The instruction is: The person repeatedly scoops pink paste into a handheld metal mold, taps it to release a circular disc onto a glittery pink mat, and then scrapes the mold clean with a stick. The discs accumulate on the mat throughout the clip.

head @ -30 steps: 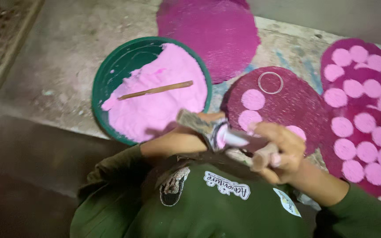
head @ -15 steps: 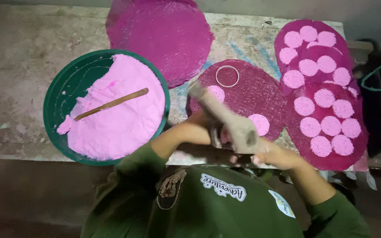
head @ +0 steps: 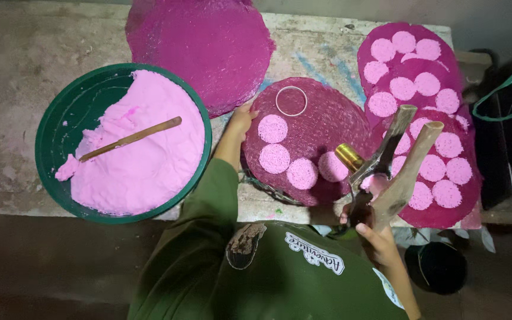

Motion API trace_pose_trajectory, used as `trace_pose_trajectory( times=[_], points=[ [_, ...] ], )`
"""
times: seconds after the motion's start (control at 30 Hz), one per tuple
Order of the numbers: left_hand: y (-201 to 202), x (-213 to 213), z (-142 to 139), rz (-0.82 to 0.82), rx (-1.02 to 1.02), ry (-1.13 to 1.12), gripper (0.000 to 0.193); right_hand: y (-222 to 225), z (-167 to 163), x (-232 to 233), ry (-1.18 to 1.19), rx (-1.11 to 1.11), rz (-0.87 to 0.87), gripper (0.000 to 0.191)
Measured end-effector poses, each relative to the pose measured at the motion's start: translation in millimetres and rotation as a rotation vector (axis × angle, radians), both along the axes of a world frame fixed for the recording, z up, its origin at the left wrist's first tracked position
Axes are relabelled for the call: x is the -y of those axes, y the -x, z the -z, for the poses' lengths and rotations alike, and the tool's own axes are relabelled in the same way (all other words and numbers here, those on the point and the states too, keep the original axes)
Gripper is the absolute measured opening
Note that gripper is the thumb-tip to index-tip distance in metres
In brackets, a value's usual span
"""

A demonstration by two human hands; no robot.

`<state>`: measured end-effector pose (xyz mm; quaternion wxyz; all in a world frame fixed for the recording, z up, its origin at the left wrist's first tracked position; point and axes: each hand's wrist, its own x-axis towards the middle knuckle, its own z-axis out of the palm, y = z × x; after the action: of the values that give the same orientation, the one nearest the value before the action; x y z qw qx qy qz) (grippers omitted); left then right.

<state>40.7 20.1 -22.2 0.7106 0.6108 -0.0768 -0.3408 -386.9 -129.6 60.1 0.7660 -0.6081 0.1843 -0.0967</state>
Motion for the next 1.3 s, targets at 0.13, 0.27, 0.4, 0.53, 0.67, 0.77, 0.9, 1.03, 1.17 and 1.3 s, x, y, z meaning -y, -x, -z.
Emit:
trace_pose_trajectory(
  times=[0.13,0.27,0.4,0.53,0.67,0.77,0.9,1.03,1.17,1.3],
  points=[
    [59,-30,18,-0.265,0.000,0.011,0.044,-7,4,-3,-0.003,0.030,-0.039,0.058],
    [131,-73,35,-0.340,-0.117,0.100,0.060,-28,1,-3,-0.012,0.039,-0.073,0.061],
    [148,-95,45,-0.220,0.038,0.035,0.063,-51,-4,-8,-0.028,0.108,-0.114,0.062],
    [164,-99,34,-0.159,0.062,-0.010,0.065,-60,-8,-14,-0.009,0.070,-0.116,0.061],
    [179,-109,5,-0.256,0.760,-0.407,0.089,-59,-14,-23,-0.044,0.108,-0.109,0.061],
    [178,-116,-20,-0.039,1.031,-0.575,0.050,-57,-18,-29,-0.049,0.127,-0.089,0.058],
    [177,-117,-42,0.066,1.182,-0.637,0.011,-54,-25,-31,-0.069,0.132,-0.074,0.056],
    [183,-113,-36,0.101,1.205,-0.587,0.011,-46,-25,-32,-0.119,0.077,-0.037,0.061],
    [192,-106,-18,0.030,1.173,-0.550,0.011,-38,-18,-34,-0.115,0.101,-0.055,0.061],
    [182,-99,-24,0.095,1.201,-0.605,0.053,-42,-12,-19,0.047,-0.002,-0.162,0.060]
  ],
)
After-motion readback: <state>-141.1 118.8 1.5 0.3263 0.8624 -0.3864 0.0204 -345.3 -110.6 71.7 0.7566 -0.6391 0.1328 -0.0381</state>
